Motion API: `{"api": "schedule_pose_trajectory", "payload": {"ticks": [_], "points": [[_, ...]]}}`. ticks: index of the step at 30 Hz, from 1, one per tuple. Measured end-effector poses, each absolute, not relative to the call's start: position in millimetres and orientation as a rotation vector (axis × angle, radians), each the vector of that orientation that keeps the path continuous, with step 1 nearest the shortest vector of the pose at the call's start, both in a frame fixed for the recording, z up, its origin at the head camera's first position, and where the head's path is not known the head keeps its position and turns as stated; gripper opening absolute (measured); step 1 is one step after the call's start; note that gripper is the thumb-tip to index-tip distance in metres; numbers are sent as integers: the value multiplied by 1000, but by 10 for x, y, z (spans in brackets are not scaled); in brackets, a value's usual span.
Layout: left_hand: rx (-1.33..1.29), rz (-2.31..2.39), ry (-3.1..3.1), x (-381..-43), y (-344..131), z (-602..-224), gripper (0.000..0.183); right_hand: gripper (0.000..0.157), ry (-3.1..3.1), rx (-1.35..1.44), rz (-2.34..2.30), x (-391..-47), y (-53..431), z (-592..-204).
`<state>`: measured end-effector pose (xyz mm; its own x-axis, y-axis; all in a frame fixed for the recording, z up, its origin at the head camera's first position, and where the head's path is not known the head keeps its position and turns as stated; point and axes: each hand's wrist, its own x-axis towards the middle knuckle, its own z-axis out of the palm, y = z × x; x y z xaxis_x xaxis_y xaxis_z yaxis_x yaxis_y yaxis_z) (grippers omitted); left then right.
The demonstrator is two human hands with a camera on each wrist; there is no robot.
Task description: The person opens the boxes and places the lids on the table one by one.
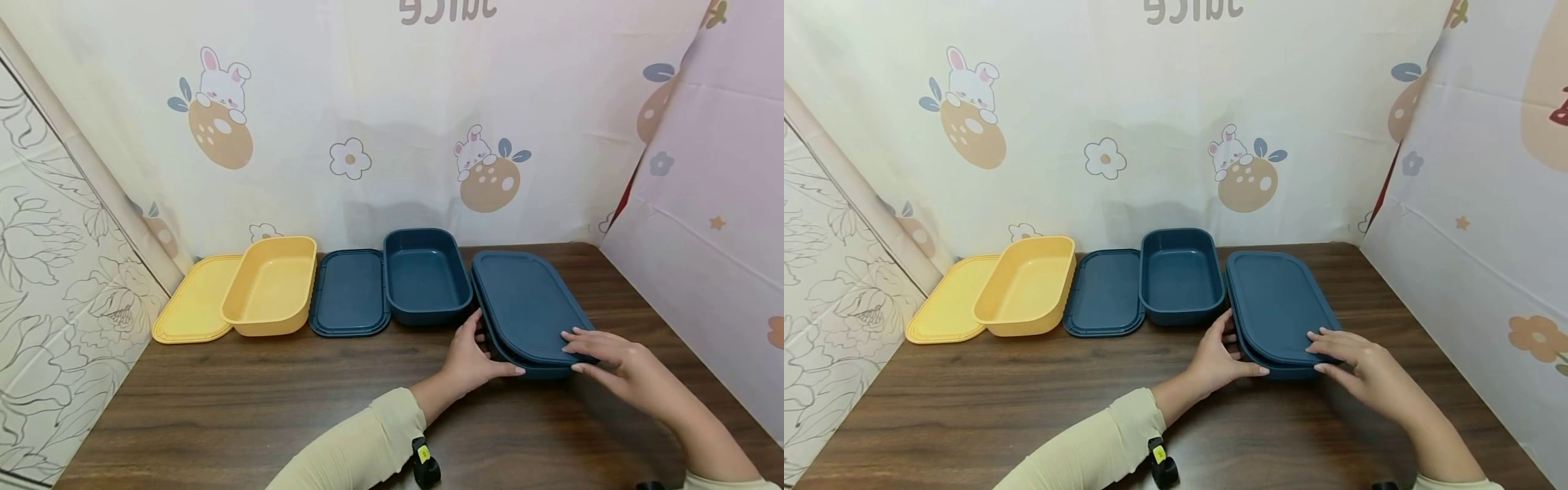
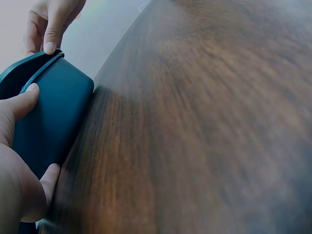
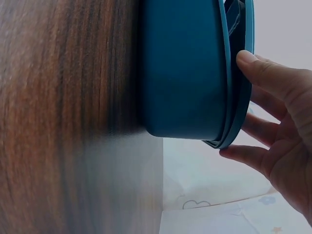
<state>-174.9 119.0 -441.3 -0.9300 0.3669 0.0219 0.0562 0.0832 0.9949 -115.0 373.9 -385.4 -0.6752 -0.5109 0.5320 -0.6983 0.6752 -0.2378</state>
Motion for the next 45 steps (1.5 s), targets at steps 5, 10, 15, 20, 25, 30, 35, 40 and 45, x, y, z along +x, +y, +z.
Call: {"api": "schedule_pose_trajectory", "payload": {"ticks": [5,10,15,20,25,30,35,40,45], "points": [[401,1944,2118,-1742,1192,-4403,105,60,-2458,944,620,-1140,3739,-3827],[398,1954,2111,-1744,1196,-4403,105,63,-2483,895,610,-1114,3717,-3788],[420,1966,2093,-1748,1193,-4406,106,60,-2490,840,661,-1088,3709,-3771],[409,1959,2074,-1742,1177,-4405,110,59,-2491,819,715,-1080,3713,-3771],[430,1948,2081,-1740,1177,-4397,116,59,-2482,807,736,-1080,3715,-3773],[449,1915,2098,-1742,1175,-4381,110,59,-2468,800,760,-1078,3727,-3790],[425,1889,2120,-1735,1166,-4355,102,61,-2454,812,794,-1076,3740,-3819],[414,1890,2123,-1737,1167,-4351,102,63,-2453,807,797,-1078,3744,-3821],[408,1887,2128,-1734,1171,-4351,102,65,-2440,800,795,-1082,3758,-3832]]}}
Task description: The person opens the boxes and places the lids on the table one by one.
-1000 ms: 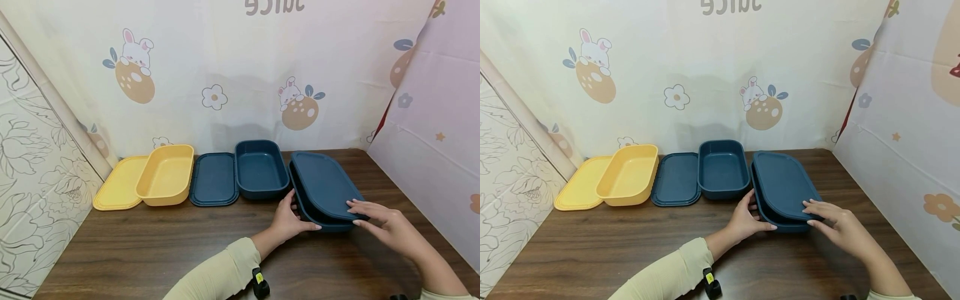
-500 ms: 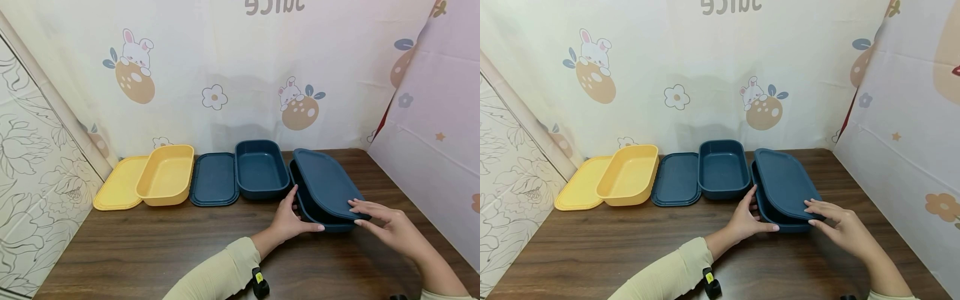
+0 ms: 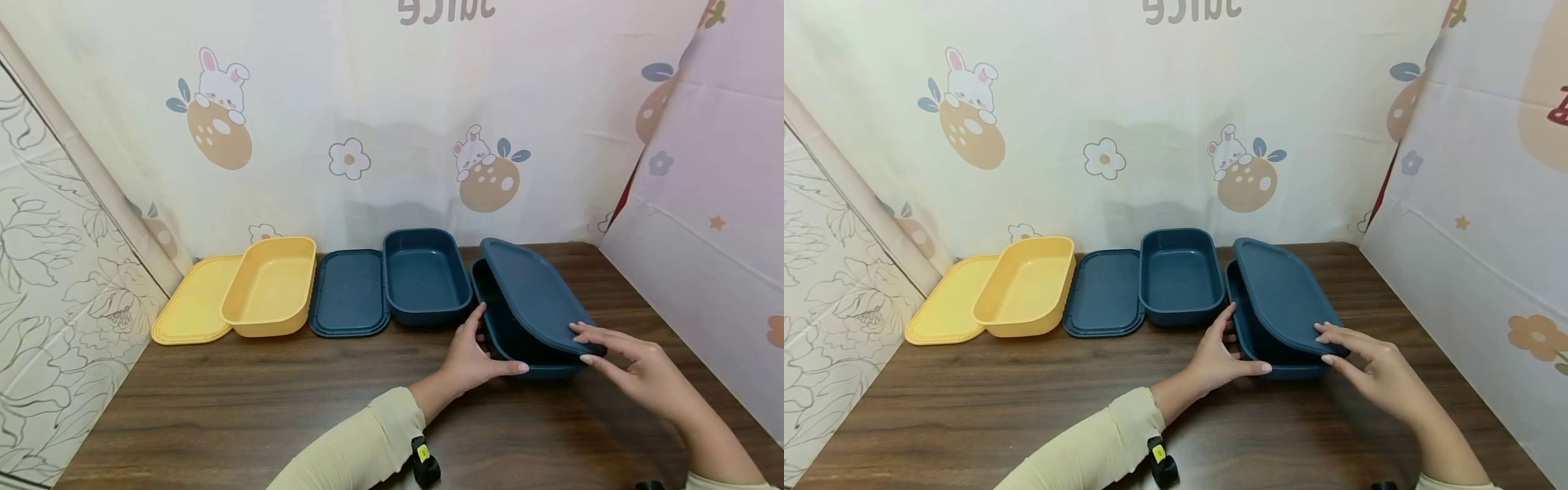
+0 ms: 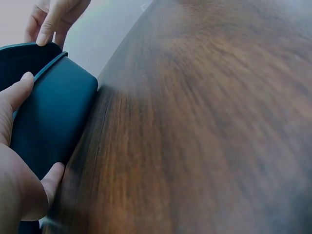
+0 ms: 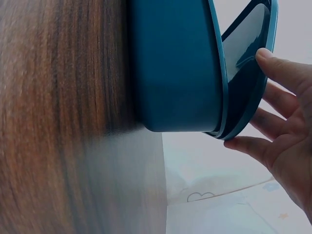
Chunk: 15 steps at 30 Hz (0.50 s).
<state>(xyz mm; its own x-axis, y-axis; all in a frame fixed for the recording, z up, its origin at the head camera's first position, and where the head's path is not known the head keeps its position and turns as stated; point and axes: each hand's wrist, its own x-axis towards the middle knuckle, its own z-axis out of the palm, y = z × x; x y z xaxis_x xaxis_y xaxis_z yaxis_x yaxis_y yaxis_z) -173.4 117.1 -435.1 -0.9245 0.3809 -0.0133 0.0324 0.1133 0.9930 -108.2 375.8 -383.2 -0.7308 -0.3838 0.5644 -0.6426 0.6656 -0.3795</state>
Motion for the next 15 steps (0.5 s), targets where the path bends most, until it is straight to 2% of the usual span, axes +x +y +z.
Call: {"api": "schedule_pose_trajectory", "payload": {"ticks": [15], "points": [[424,1900,2113,-1733,1169,-4347,103,64,-2413,810,824,-1101,3787,-3842]]}}
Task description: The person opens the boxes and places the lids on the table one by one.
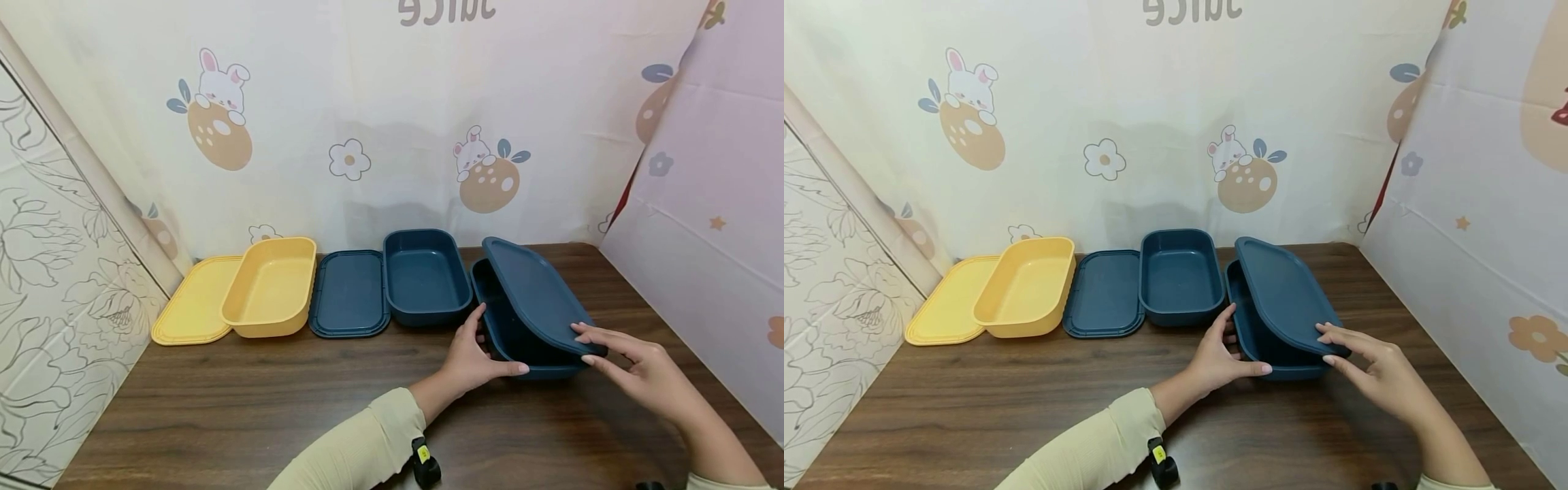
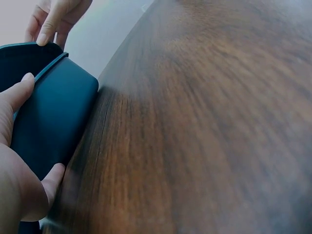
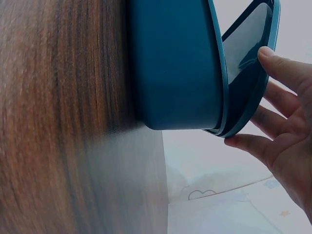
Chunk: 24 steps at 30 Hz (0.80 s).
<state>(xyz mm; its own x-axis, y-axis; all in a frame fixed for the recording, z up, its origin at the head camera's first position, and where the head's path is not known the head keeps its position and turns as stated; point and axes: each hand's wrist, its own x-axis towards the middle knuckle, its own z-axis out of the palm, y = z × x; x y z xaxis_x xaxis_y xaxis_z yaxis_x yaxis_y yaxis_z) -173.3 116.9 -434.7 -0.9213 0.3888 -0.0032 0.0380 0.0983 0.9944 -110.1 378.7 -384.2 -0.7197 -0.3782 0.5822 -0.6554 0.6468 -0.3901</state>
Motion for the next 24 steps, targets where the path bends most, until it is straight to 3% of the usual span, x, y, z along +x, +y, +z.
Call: {"api": "schedule_pose_trajectory", "payload": {"ticks": [24], "points": [[409,1911,2116,-1734,1166,-4360,102,56,-2415,751,903,-1081,3782,-3819]]}}
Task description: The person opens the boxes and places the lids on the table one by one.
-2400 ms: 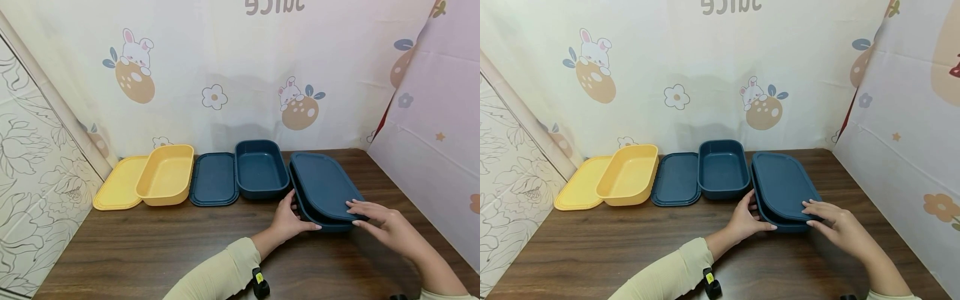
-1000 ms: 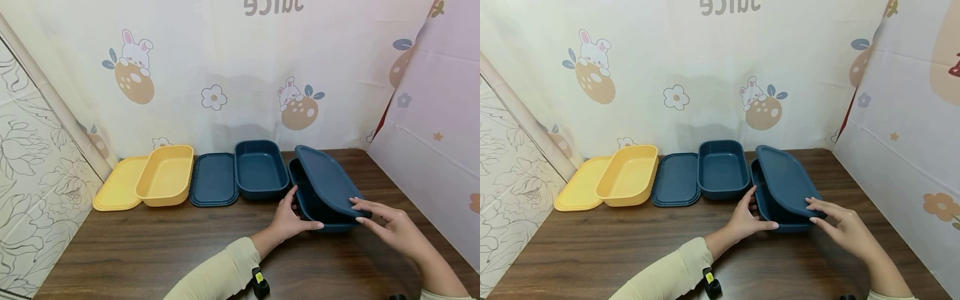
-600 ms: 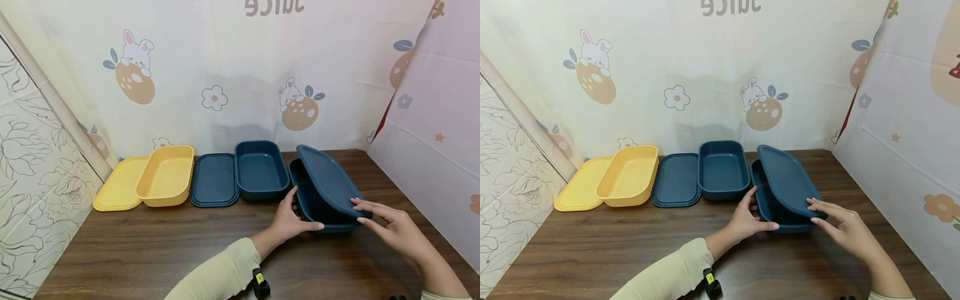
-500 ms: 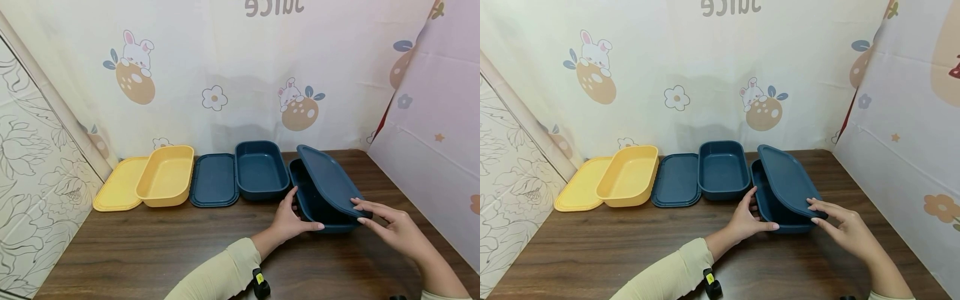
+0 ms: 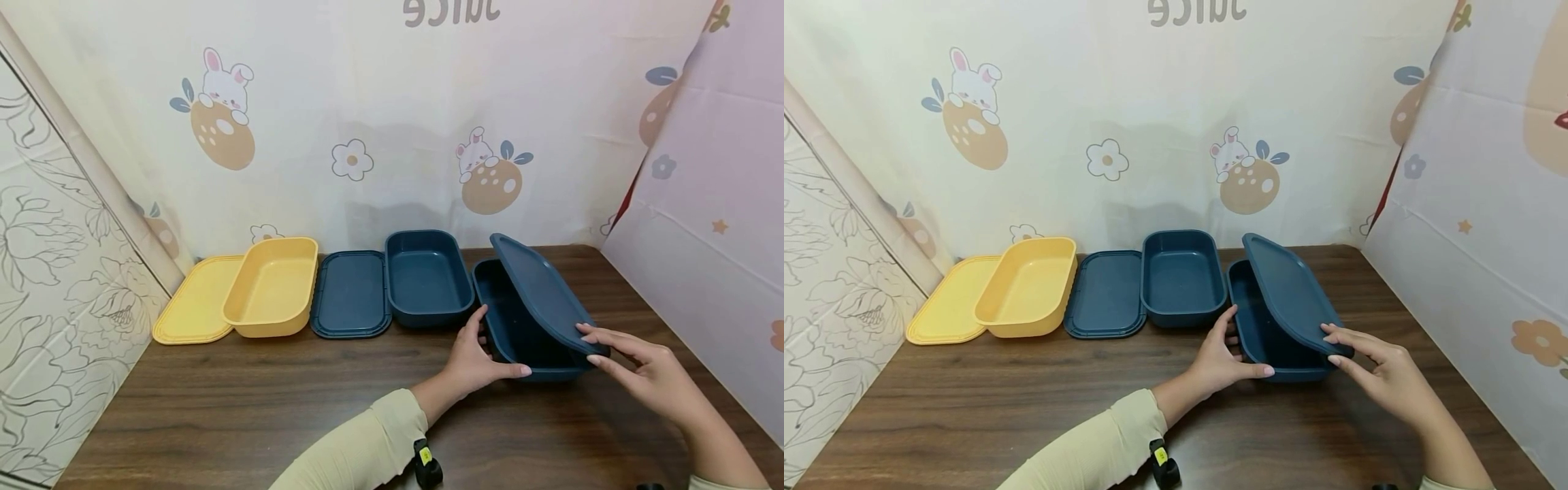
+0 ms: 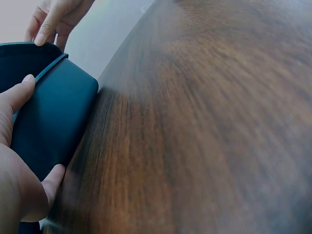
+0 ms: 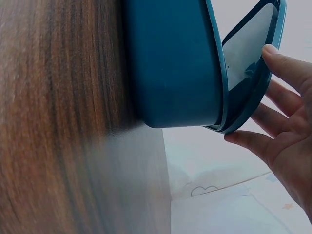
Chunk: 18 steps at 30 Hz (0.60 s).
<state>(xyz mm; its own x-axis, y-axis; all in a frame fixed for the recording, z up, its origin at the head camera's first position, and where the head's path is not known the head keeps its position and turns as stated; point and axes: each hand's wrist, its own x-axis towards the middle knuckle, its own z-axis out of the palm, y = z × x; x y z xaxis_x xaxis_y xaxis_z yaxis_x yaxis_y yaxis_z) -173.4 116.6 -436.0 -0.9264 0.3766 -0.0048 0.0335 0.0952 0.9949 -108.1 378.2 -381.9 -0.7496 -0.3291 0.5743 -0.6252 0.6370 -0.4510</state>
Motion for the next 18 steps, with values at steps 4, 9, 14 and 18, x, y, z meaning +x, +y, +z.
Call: {"api": "schedule_pose_trajectory", "payload": {"ticks": [4,9,14,18], "points": [[415,1911,2109,-1729,1160,-4349,102,55,-2393,754,884,-1086,3789,-3819],[420,1906,2114,-1726,1157,-4333,101,56,-2361,759,838,-1092,3781,-3803],[417,1904,2120,-1726,1155,-4326,101,56,-2383,727,825,-1067,3755,-3775],[416,1902,2119,-1729,1156,-4333,101,57,-2402,695,832,-1046,3742,-3765]]}}
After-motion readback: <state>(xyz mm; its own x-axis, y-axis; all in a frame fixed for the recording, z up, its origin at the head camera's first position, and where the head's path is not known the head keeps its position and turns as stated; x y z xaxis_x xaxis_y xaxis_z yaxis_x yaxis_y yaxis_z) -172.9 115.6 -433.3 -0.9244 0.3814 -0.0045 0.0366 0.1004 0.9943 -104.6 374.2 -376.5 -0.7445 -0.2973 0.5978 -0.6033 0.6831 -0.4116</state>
